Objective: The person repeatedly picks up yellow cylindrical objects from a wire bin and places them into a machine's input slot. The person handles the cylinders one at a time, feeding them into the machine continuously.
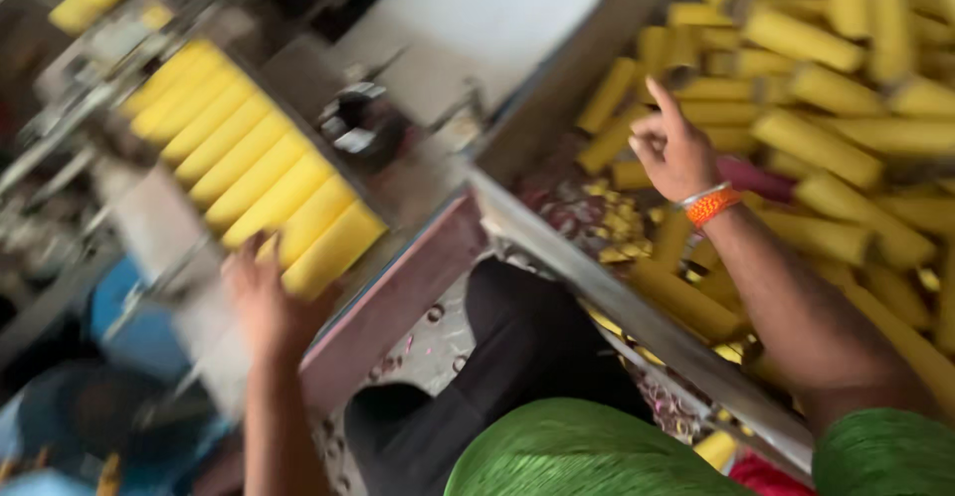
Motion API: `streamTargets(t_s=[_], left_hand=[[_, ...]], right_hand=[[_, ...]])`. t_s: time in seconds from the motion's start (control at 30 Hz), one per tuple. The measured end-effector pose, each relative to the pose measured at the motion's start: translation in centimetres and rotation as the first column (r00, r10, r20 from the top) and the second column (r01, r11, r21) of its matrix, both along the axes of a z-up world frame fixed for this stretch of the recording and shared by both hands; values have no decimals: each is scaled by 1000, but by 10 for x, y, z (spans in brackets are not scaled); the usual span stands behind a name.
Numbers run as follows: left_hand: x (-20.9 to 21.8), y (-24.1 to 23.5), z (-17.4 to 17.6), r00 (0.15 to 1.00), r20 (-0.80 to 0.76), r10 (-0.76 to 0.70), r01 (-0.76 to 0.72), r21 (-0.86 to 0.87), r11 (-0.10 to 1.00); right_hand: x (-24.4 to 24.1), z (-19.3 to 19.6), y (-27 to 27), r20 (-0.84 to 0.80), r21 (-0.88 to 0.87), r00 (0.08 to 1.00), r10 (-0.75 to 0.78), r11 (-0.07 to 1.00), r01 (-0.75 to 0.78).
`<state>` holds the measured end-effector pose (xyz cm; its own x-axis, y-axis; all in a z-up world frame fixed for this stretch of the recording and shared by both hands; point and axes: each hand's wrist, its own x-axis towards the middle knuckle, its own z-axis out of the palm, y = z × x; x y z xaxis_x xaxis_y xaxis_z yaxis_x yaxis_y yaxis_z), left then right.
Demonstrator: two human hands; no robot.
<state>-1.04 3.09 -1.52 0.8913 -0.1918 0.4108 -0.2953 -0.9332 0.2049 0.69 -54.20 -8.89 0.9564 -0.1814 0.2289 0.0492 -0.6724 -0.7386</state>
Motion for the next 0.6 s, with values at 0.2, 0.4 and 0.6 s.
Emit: streamTargets(t_s=[0.2,0.4,0.6], left_hand=[[0,5,-3,998,65,22,-24,25,999],[-2,11,-5,997,71,-8,3,68,998],[-6,13,-6,993,90,78,-74,-45,996]], right_hand=[[-91,-146,-108,-519,-350,829,-209,936,16],[-56,-200,-107,-171,-436,963,-208,892,115],[-11,-193,-55,-551,-515,811,-197,845,-145]])
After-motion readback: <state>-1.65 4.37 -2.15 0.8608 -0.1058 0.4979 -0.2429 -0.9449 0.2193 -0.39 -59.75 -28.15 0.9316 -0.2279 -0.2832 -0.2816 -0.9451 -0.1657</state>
